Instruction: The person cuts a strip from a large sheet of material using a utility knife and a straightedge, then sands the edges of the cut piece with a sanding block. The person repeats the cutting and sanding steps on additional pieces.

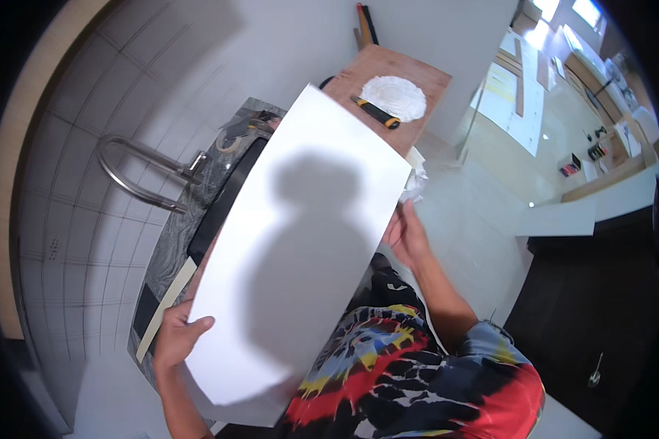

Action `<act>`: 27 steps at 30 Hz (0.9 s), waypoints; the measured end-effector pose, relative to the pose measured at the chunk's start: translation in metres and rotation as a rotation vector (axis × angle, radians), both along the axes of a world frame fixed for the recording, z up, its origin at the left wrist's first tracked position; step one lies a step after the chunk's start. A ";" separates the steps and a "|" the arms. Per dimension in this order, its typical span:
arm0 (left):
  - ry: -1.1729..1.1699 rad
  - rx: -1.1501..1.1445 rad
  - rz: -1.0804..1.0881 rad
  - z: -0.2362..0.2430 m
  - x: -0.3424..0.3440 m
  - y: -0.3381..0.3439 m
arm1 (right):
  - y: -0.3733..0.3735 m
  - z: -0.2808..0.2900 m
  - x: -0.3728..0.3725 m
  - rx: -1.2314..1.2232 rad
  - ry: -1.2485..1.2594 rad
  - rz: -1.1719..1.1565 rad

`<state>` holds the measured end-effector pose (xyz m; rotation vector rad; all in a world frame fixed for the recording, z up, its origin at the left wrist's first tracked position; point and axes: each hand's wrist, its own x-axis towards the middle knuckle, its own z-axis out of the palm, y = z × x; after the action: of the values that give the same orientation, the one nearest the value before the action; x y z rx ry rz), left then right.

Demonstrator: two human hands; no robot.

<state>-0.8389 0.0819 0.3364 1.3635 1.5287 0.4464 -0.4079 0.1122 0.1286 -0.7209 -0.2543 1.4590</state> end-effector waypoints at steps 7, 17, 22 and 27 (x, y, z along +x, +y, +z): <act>-0.047 -0.251 -0.129 -0.149 -0.009 0.053 | -0.047 -0.061 -0.011 -0.175 -0.388 -0.227; 0.744 0.877 -0.266 -0.183 0.050 0.112 | 0.028 -0.085 0.023 -0.302 -0.562 -0.191; 0.510 0.589 -0.520 -0.227 0.065 0.003 | -0.008 -0.068 0.015 -0.394 -0.688 -0.227; 0.611 0.546 -0.422 -0.245 0.100 -0.086 | -0.022 -0.080 -0.013 -0.337 -0.829 -0.127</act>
<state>-0.7391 -0.0043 0.0910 2.3538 1.5791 0.1837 -0.4212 0.0900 0.0491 -1.5760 -0.5874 1.0224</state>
